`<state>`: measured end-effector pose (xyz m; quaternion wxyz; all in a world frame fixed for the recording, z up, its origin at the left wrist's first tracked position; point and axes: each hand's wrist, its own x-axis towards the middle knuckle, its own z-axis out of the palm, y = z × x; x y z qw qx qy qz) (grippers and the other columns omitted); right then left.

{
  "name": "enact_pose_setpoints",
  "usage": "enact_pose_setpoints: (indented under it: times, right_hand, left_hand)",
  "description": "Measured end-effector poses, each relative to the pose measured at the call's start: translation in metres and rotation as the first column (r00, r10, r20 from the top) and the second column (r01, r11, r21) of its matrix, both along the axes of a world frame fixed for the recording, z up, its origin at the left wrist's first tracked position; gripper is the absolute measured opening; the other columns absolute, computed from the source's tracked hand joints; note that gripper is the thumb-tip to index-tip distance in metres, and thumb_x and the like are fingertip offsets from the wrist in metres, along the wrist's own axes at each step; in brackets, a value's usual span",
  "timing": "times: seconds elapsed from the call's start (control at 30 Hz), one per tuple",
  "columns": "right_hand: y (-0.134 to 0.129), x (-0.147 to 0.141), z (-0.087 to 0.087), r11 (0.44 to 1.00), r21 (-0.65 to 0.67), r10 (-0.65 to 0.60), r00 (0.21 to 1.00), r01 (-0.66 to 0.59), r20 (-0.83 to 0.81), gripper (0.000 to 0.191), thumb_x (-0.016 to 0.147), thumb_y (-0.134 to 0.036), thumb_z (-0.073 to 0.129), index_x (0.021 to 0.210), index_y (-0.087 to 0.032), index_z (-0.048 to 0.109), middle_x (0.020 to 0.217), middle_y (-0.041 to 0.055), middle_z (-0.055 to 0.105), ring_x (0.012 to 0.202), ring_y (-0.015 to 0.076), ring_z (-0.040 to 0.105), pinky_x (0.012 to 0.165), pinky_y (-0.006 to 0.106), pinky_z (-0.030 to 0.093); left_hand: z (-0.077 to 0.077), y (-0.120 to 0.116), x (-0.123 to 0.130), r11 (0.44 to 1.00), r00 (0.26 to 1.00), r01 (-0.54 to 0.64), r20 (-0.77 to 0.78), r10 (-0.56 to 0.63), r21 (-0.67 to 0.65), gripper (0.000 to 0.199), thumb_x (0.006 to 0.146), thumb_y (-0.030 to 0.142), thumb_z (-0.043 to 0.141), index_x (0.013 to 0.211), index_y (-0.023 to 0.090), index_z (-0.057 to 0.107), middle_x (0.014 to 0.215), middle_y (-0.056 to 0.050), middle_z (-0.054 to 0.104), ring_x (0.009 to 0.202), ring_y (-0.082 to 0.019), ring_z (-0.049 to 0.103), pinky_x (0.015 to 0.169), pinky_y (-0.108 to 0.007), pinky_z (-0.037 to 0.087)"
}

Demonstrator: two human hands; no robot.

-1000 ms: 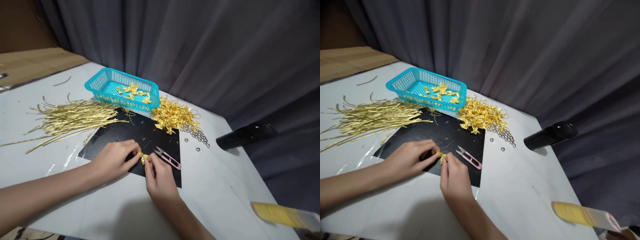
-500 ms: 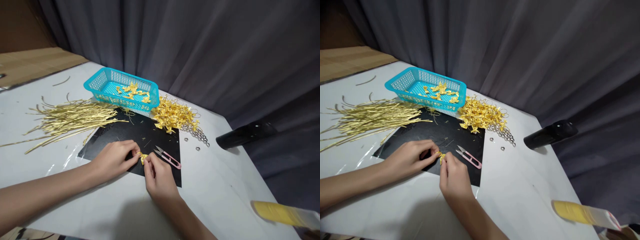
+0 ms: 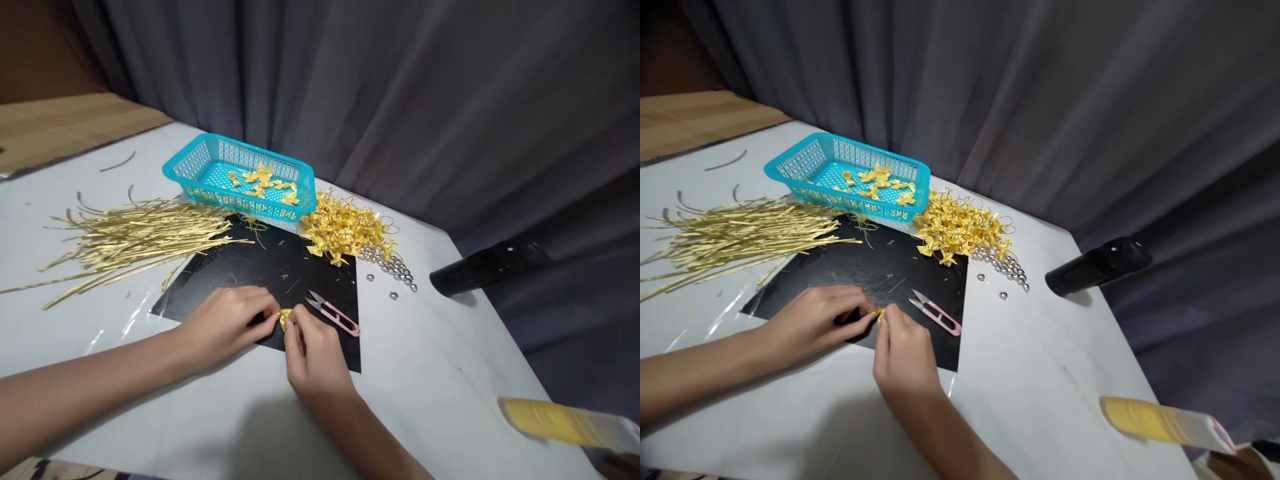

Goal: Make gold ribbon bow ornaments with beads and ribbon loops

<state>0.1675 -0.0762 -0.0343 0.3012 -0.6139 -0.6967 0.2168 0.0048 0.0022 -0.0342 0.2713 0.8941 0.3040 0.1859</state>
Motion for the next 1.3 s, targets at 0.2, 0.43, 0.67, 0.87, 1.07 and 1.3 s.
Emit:
enact_pose_setpoints:
  times: [0.2, 0.43, 0.67, 0.87, 1.07, 1.3]
  right_hand:
    - [-0.001, -0.002, 0.000, 1.000, -0.001, 0.005, 1.000, -0.005, 0.013, 0.021, 0.089, -0.014, 0.034, 0.071, -0.023, 0.029, 0.060, -0.0034, 0.040, 0.050, 0.0129, 0.040, 0.050, 0.024, 0.027]
    - [-0.002, -0.003, -0.002, 1.000, 0.010, 0.004, 0.999, -0.005, 0.043, 0.021, 0.088, -0.013, 0.033, 0.071, -0.023, 0.030, 0.061, -0.0029, 0.040, 0.052, 0.0138, 0.041, 0.052, 0.025, 0.027]
    - [-0.003, -0.004, -0.003, 0.999, 0.034, 0.001, 0.999, -0.003, 0.053, 0.020, 0.087, -0.011, 0.034, 0.071, -0.023, 0.031, 0.061, -0.0028, 0.040, 0.052, 0.0139, 0.041, 0.052, 0.025, 0.027]
    - [-0.004, -0.004, -0.004, 0.999, 0.039, -0.010, 1.000, 0.009, 0.018, 0.021, 0.090, -0.013, 0.033, 0.072, -0.023, 0.032, 0.061, -0.0028, 0.042, 0.052, 0.0134, 0.042, 0.051, 0.024, 0.029]
    - [-0.001, -0.002, -0.004, 0.999, 0.027, -0.023, 1.000, 0.023, -0.003, 0.021, 0.090, -0.014, 0.034, 0.071, -0.023, 0.033, 0.059, -0.0043, 0.038, 0.050, 0.0126, 0.039, 0.050, 0.024, 0.027]
    - [0.001, 0.001, -0.004, 1.000, -0.027, -0.014, 0.998, 0.013, -0.068, 0.022, 0.092, -0.018, 0.039, 0.071, -0.022, 0.034, 0.054, -0.0079, 0.028, 0.045, 0.0105, 0.031, 0.047, 0.024, 0.023]
  left_hand:
    - [-0.008, -0.005, 0.001, 0.995, 1.000, 0.015, 0.023, -0.017, 0.103, 0.021, 0.092, 0.022, 0.047, 0.078, 0.018, 0.062, 0.069, 0.000, 0.061, 0.063, -0.012, 0.056, 0.058, -0.023, 0.037]
    - [-0.012, -0.008, 0.002, 0.986, 0.999, 0.027, 0.015, -0.030, 0.166, 0.020, 0.093, 0.019, 0.047, 0.078, 0.017, 0.060, 0.070, -0.001, 0.061, 0.064, -0.013, 0.056, 0.060, -0.023, 0.039]
    - [-0.017, -0.010, 0.000, 0.975, 0.998, 0.046, 0.037, -0.056, 0.216, 0.022, 0.095, 0.020, 0.043, 0.080, 0.017, 0.058, 0.070, -0.001, 0.060, 0.065, -0.014, 0.055, 0.060, -0.024, 0.039]
    - [-0.012, -0.009, 0.000, 0.979, 0.999, 0.035, 0.025, -0.041, 0.201, 0.021, 0.093, 0.020, 0.046, 0.077, 0.017, 0.060, 0.069, -0.001, 0.062, 0.064, -0.015, 0.055, 0.061, -0.026, 0.038]
    - [-0.001, -0.004, 0.003, 0.989, 0.987, -0.144, -0.061, 0.146, 0.028, 0.015, 0.085, 0.024, 0.054, 0.074, 0.020, 0.063, 0.065, 0.000, 0.059, 0.068, -0.017, 0.055, 0.060, -0.027, 0.036]
    - [0.003, 0.003, 0.004, 0.974, 0.978, -0.195, -0.091, 0.186, -0.113, 0.012, 0.080, 0.028, 0.056, 0.076, 0.022, 0.066, 0.066, 0.001, 0.061, 0.071, -0.019, 0.057, 0.061, -0.027, 0.036]
